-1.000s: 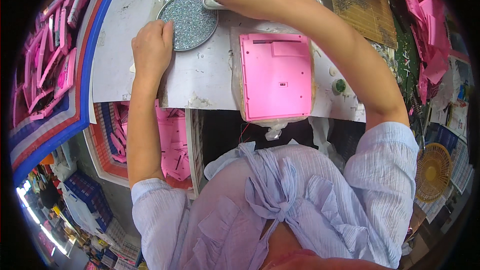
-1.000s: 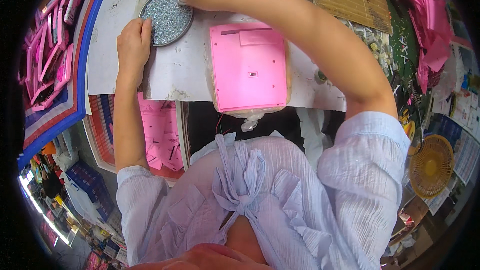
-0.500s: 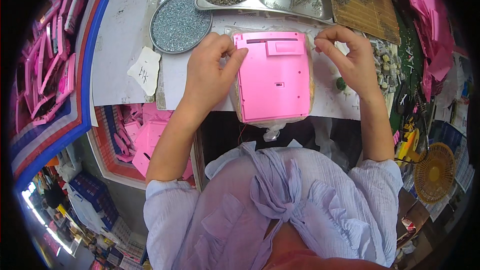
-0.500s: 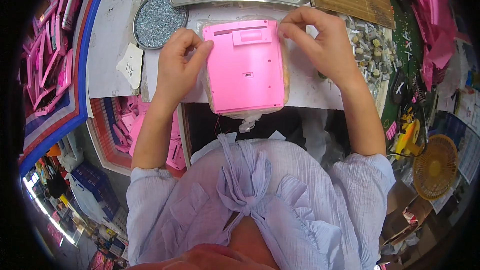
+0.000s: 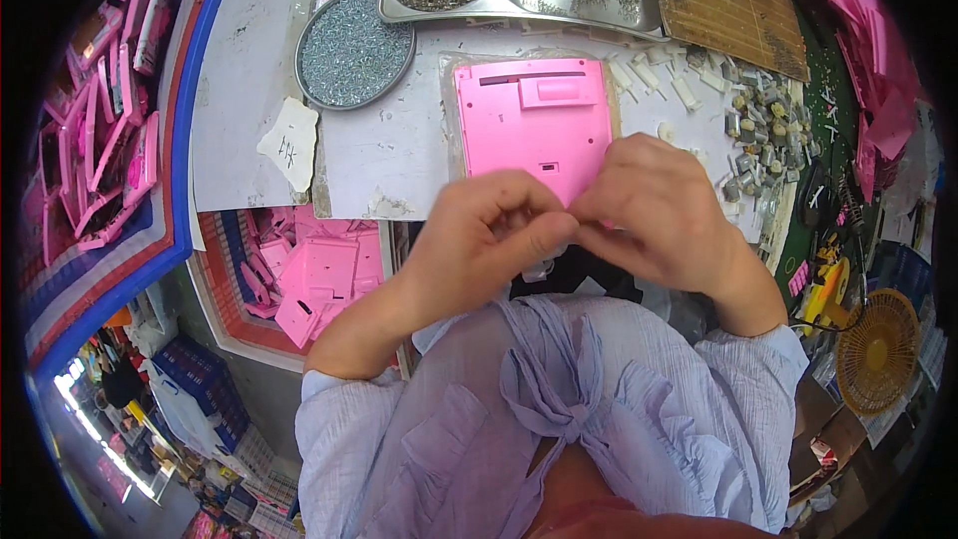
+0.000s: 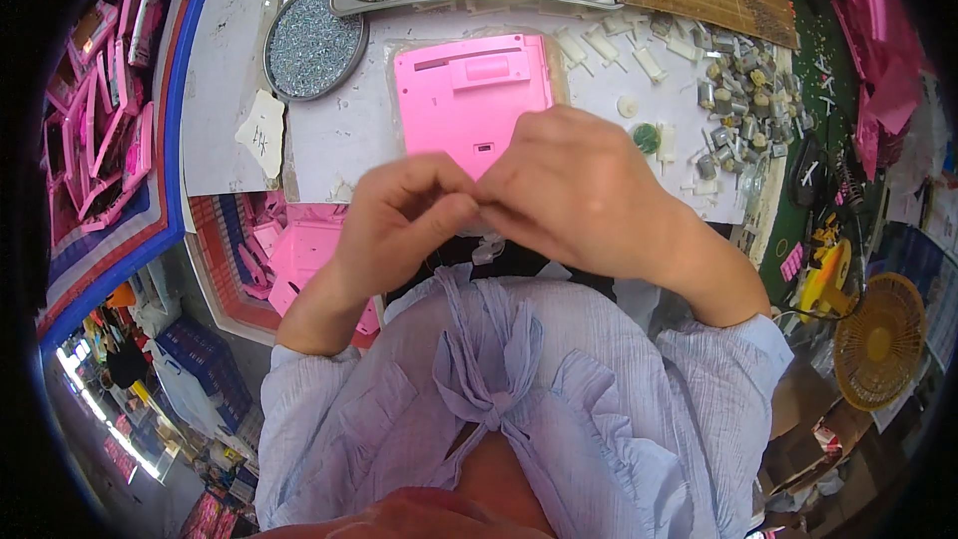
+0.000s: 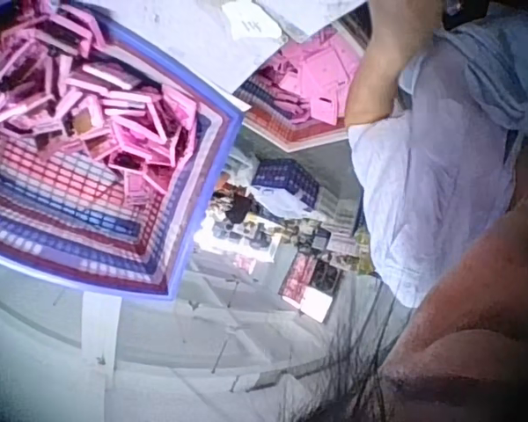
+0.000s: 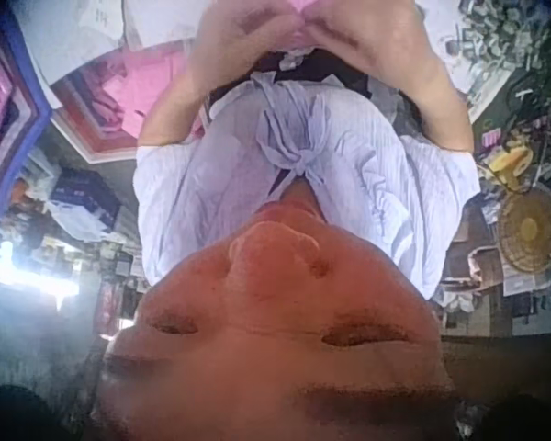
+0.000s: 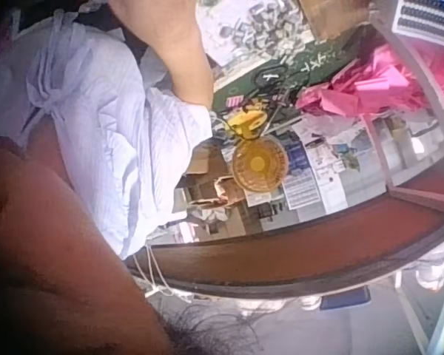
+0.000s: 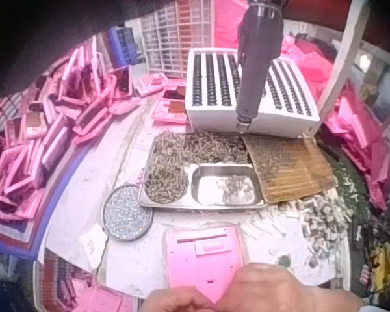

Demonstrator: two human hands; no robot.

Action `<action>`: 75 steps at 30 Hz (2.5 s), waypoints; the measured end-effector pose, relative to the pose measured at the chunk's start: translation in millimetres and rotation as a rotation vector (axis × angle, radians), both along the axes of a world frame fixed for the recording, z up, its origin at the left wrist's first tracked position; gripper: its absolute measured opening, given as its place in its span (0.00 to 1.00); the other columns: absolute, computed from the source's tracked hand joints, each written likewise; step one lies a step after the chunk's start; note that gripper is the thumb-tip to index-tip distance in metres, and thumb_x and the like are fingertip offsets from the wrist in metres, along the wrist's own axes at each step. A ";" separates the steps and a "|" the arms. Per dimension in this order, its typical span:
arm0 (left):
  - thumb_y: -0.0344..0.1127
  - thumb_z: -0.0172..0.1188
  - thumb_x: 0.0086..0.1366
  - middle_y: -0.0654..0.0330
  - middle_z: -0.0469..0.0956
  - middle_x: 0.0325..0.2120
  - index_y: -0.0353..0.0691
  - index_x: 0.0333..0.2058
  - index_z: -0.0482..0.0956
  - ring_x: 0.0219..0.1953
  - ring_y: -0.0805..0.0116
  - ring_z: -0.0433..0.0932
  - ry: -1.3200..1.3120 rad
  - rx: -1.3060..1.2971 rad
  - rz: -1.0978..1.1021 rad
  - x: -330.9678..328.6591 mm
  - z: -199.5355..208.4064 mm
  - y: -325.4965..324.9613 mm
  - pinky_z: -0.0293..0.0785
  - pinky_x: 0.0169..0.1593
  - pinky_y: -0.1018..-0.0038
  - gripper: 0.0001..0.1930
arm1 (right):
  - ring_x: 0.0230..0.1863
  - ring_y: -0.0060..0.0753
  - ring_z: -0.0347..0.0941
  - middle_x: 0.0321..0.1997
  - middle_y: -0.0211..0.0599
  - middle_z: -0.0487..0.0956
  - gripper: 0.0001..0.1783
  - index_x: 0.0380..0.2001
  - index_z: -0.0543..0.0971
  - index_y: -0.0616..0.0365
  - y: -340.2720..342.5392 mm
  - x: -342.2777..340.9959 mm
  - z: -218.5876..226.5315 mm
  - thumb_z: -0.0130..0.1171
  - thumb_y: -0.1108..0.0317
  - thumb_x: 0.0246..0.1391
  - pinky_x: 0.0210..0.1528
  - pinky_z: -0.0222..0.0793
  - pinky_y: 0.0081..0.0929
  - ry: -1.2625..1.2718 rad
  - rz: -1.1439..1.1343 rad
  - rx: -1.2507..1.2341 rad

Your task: Assembling the internal components and outer casing of a pink electronic toy device using a soldering iron and an electric screwdriver.

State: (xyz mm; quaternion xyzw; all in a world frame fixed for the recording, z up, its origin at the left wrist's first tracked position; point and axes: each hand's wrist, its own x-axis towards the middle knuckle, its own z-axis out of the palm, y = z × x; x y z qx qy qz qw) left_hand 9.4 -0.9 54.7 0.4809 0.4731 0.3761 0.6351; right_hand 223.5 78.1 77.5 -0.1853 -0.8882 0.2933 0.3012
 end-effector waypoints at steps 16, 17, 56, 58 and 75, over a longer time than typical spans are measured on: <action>0.28 0.64 0.68 0.65 0.82 0.30 0.32 0.36 0.83 0.32 0.82 0.75 -0.162 -0.419 -0.261 -15.1 4.7 7.5 0.71 0.35 0.82 0.04 | 0.26 0.38 0.72 0.22 0.32 0.74 0.13 0.27 0.76 0.55 -2.2 1.8 -13.5 0.72 0.66 0.44 0.29 0.69 0.35 -0.004 0.214 -0.077; 0.28 0.64 0.68 0.65 0.82 0.30 0.32 0.36 0.84 0.32 0.82 0.76 -0.177 -0.467 -0.269 -16.9 7.8 10.0 0.71 0.36 0.82 0.04 | 0.26 0.38 0.72 0.22 0.32 0.74 0.13 0.26 0.76 0.55 -2.8 0.2 -13.1 0.73 0.66 0.44 0.29 0.69 0.35 -0.011 0.212 -0.086; 0.31 0.63 0.59 0.45 0.78 0.26 0.32 0.25 0.78 0.33 0.45 0.80 1.284 0.640 -0.181 -35.2 2.7 80.7 0.77 0.39 0.54 0.08 | 0.35 0.21 0.79 0.36 0.36 0.84 0.10 0.43 0.83 0.68 89.9 9.3 -49.2 0.65 0.73 0.60 0.41 0.78 0.22 -0.043 -0.342 -0.767; 0.30 0.63 0.59 0.46 0.78 0.25 0.32 0.25 0.79 0.32 0.44 0.80 1.281 0.671 -0.191 -38.5 2.2 80.7 0.77 0.38 0.54 0.07 | 0.33 0.19 0.77 0.36 0.34 0.84 0.10 0.42 0.83 0.66 87.5 6.4 -44.4 0.66 0.72 0.59 0.38 0.75 0.19 -0.141 -0.376 -0.689; 0.36 0.69 0.61 0.59 0.81 0.28 0.35 0.32 0.84 0.30 0.67 0.78 1.173 0.487 0.333 -120.3 -30.7 89.7 0.73 0.36 0.70 0.09 | 0.34 0.24 0.72 0.33 0.23 0.80 0.09 0.34 0.82 0.53 88.9 -12.4 -27.8 0.71 0.70 0.48 0.37 0.69 0.25 -0.192 -0.212 -0.221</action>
